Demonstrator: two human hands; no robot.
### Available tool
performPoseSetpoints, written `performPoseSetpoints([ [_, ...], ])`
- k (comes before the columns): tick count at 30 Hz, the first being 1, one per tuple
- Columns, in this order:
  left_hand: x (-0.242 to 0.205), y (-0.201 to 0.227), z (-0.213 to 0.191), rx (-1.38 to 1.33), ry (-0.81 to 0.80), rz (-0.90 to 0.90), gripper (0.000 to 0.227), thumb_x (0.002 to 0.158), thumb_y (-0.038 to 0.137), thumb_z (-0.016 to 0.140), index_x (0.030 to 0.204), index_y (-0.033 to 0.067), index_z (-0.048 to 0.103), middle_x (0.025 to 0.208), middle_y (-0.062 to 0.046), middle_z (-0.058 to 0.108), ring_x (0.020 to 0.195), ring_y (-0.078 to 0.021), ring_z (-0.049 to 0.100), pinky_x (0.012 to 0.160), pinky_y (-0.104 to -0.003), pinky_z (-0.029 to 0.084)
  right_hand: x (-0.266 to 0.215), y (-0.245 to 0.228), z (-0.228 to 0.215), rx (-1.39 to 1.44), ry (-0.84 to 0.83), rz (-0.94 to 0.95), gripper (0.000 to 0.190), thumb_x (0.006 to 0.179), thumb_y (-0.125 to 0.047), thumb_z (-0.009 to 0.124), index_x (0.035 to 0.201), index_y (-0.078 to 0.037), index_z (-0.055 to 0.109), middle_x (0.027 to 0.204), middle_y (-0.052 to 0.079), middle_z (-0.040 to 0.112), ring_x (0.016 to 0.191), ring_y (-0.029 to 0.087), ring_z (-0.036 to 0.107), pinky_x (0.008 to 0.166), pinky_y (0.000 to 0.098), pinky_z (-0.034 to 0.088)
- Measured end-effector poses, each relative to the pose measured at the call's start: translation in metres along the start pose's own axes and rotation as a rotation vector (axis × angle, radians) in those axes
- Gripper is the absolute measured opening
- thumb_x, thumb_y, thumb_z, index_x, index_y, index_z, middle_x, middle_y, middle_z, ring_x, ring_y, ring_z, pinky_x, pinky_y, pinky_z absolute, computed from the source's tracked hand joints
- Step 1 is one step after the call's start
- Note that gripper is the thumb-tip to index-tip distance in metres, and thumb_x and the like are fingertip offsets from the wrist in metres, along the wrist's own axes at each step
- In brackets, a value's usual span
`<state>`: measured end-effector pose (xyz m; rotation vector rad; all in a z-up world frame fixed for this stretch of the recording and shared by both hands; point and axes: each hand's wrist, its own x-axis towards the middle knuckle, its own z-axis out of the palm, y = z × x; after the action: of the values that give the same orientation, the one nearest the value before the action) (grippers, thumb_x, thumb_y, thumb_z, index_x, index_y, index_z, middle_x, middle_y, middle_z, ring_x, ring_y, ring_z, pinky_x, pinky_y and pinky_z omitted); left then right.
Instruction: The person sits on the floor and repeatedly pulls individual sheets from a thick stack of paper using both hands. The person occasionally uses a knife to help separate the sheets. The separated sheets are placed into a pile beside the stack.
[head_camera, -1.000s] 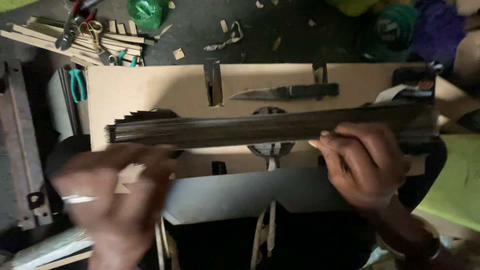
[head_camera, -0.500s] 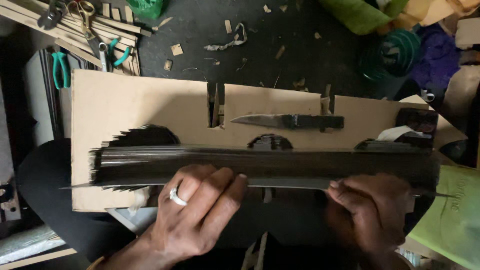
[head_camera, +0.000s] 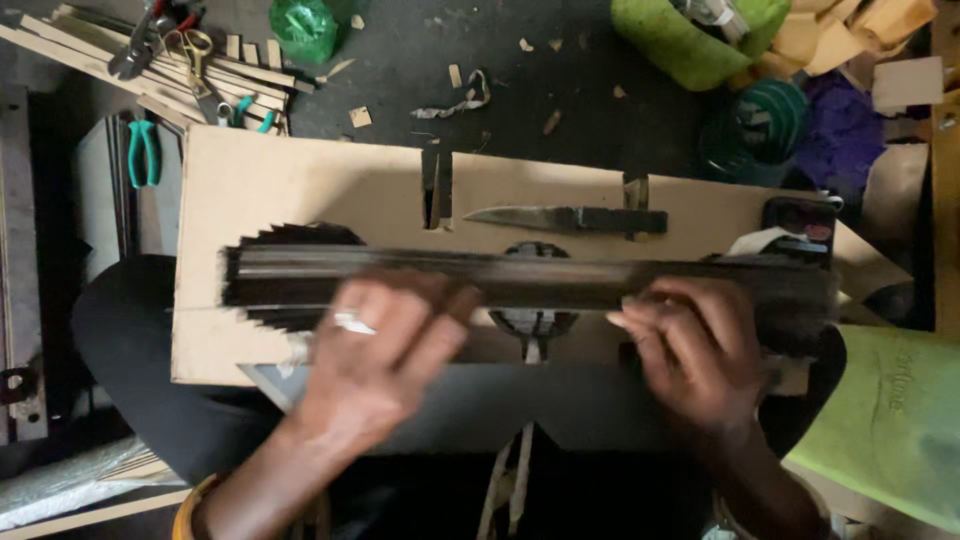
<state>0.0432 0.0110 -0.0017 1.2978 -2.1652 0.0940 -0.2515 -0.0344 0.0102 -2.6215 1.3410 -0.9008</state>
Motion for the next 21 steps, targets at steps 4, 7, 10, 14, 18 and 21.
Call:
performPoseSetpoints([
  [4, -0.017, -0.013, -0.027, 0.058, 0.087, -0.199, 0.031, 0.075, 0.008, 0.080, 0.105, 0.0039, 0.071, 0.111, -0.012, 0.065, 0.103, -0.0297, 0.063, 0.083, -0.043, 0.052, -0.011, 0.007, -0.013, -0.059, 0.037, 0.038, 0.020, 0.088, -0.005, 0.085, 0.105, -0.003, 0.075, 0.111, 0.014, 0.066, 0.102, 0.026, 0.067, 0.086, 0.0364, 0.056],
  [7, -0.034, -0.015, -0.043, 0.088, 0.176, -0.386, 0.037, 0.066, 0.000, 0.081, 0.102, 0.0087, 0.077, 0.103, -0.011, 0.065, 0.096, -0.0293, 0.062, 0.078, -0.041, 0.053, -0.019, 0.011, -0.016, -0.032, 0.049, 0.050, 0.015, 0.092, 0.000, 0.085, 0.103, -0.003, 0.074, 0.111, 0.012, 0.066, 0.100, 0.022, 0.067, 0.082, 0.0324, 0.056],
  [10, -0.042, -0.015, -0.038, 0.089, 0.241, -0.365, 0.031, 0.082, -0.003, 0.083, 0.110, 0.0104, 0.078, 0.101, -0.006, 0.066, 0.097, -0.0226, 0.062, 0.080, -0.035, 0.052, -0.023, 0.017, -0.011, -0.023, 0.108, 0.013, 0.014, 0.095, 0.003, 0.084, 0.101, -0.002, 0.073, 0.109, 0.010, 0.066, 0.100, 0.022, 0.066, 0.079, 0.0300, 0.055],
  [14, -0.040, -0.015, -0.030, 0.086, 0.294, -0.357, 0.029, 0.083, -0.006, 0.082, 0.108, 0.0099, 0.080, 0.097, -0.005, 0.067, 0.090, -0.0214, 0.061, 0.077, -0.033, 0.050, -0.028, 0.023, -0.007, 0.009, 0.126, 0.097, 0.013, 0.096, 0.005, 0.084, 0.095, -0.003, 0.074, 0.107, 0.010, 0.066, 0.092, 0.017, 0.065, 0.071, 0.0262, 0.052],
  [18, -0.038, -0.012, -0.027, 0.118, 0.262, -0.348, 0.030, 0.076, -0.005, 0.080, 0.102, 0.0095, 0.080, 0.093, -0.005, 0.068, 0.088, -0.0239, 0.064, 0.079, -0.037, 0.051, -0.032, 0.025, -0.009, 0.011, 0.113, 0.109, 0.013, 0.099, 0.006, 0.081, 0.097, -0.004, 0.074, 0.105, 0.009, 0.066, 0.094, 0.017, 0.064, 0.074, 0.0259, 0.052],
  [21, -0.038, -0.011, -0.026, 0.166, 0.242, -0.313, 0.029, 0.078, -0.003, 0.082, 0.103, 0.0116, 0.080, 0.095, -0.003, 0.068, 0.086, -0.0222, 0.065, 0.080, -0.036, 0.051, -0.037, 0.028, -0.008, -0.022, 0.102, 0.103, 0.018, 0.100, 0.007, 0.082, 0.090, -0.003, 0.072, 0.101, 0.006, 0.067, 0.092, 0.016, 0.063, 0.076, 0.0276, 0.050],
])
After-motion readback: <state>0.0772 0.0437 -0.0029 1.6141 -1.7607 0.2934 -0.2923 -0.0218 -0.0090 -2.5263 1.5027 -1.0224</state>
